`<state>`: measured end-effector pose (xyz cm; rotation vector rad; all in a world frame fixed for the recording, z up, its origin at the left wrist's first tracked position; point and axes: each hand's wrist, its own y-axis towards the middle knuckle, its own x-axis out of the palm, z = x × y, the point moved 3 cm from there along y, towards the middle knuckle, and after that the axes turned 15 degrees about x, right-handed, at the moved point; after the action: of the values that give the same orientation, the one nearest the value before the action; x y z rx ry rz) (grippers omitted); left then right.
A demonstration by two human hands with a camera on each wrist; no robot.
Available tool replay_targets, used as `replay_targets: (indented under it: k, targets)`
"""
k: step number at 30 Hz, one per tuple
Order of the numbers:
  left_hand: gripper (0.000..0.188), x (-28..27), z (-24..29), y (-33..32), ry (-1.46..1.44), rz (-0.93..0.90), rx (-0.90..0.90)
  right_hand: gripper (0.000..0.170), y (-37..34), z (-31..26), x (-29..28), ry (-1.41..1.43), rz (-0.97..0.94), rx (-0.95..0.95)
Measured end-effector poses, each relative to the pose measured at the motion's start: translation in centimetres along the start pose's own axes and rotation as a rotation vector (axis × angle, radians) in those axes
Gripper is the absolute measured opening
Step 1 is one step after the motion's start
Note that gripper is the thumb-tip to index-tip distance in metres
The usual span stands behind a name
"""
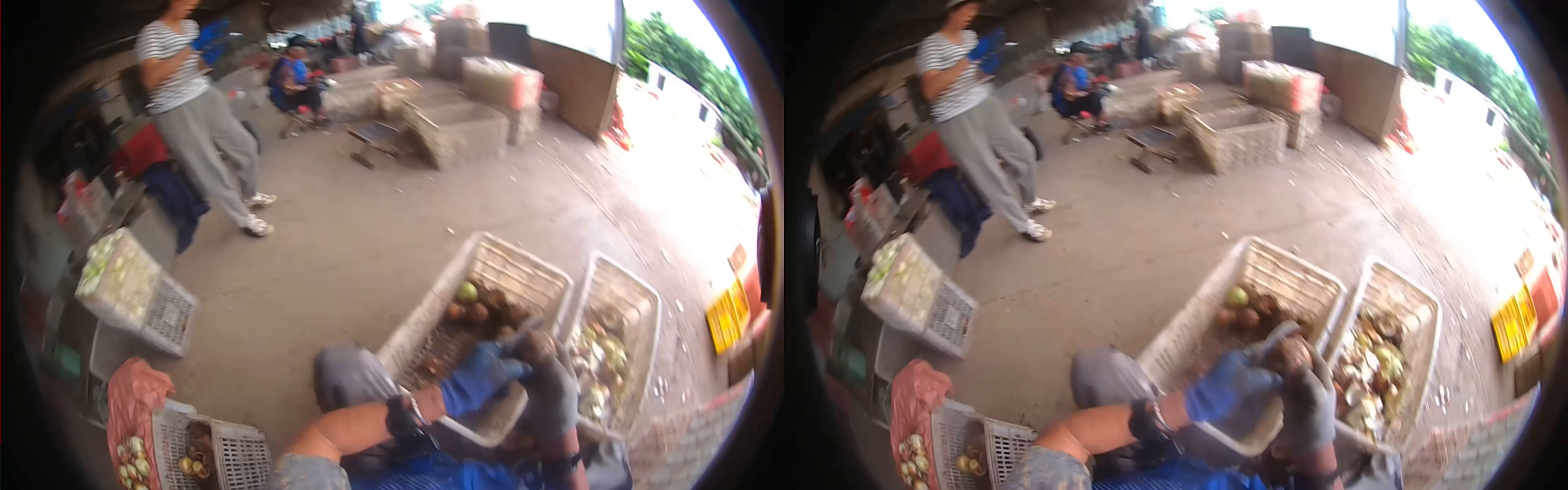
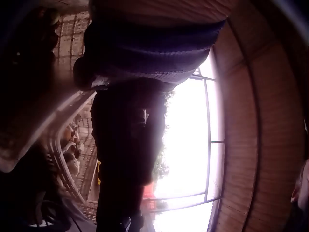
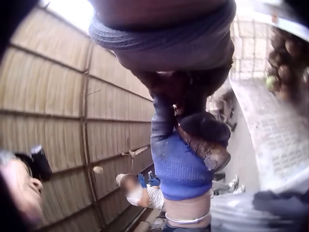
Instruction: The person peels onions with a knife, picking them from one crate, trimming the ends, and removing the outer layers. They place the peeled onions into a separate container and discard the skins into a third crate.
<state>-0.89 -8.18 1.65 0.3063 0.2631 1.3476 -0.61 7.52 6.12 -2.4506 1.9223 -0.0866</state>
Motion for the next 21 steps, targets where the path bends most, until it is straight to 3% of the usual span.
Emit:
replay_targets:
  k: [1,2,3,4,6,8,9,10,11,12,14,15,17,21]
  targets:
    - [0.054,0.2,3.6,0.1,-0.210,0.012,-0.194,0.062,-0.9,-1.3,-1.0,0.011,-0.065,0.108]
    - [0.045,0.4,4.0,-0.4,-0.139,-0.040,-0.183,0.071,-2.5,-2.8,-1.4,0.448,-0.097,0.307]
    - [0.043,1.1,5.3,-0.6,-0.287,-0.029,-0.272,0.074,-3.7,-4.2,-1.8,0.392,-0.158,0.272]
    - [0.041,1.5,7.2,-0.4,-0.398,-0.008,-0.353,0.081,-4.6,-3.2,-2.3,0.520,-0.184,0.182]
    - [0.041,3.1,8.8,-0.4,-0.318,-0.069,-0.417,0.084,-6.6,-4.5,-3.4,0.277,-0.074,0.167]
    - [0.045,5.3,8.2,-0.6,-0.321,-0.141,-0.405,0.084,-7.7,-3.6,-5.2,-0.203,0.067,-0.062]
    - [0.049,6.4,8.9,-0.3,-0.240,-0.162,-0.323,0.084,-8.3,-3.5,-5.9,-0.197,0.100,-0.056]
    - [0.052,7.2,9.6,-0.1,-0.160,-0.178,-0.239,0.084,-8.8,-3.2,-6.6,-0.032,0.132,0.077]
    - [0.058,7.8,9.6,-0.1,-0.169,-0.212,-0.383,0.084,-9.3,-2.7,-7.3,0.135,0.158,0.206]
    - [0.058,8.3,9.1,-0.2,-0.168,-0.232,-0.390,0.084,-9.6,-2.4,-8.0,0.144,0.177,0.208]
    - [0.054,9.1,8.5,-0.4,-0.060,-0.308,-0.110,0.088,-10.1,-1.7,-8.9,0.131,0.152,0.210]
    - [0.054,9.3,8.3,-0.4,-0.060,-0.317,-0.118,0.088,-10.3,-1.5,-9.2,0.138,0.159,0.215]
    - [0.058,10.0,8.8,-0.1,0.312,-0.427,0.228,0.086,-10.8,-1.4,-9.5,0.114,0.187,0.226]
    - [0.052,11.3,8.6,0.4,0.622,-0.519,0.241,0.084,-11.5,-1.3,-10.1,0.167,0.259,0.269]
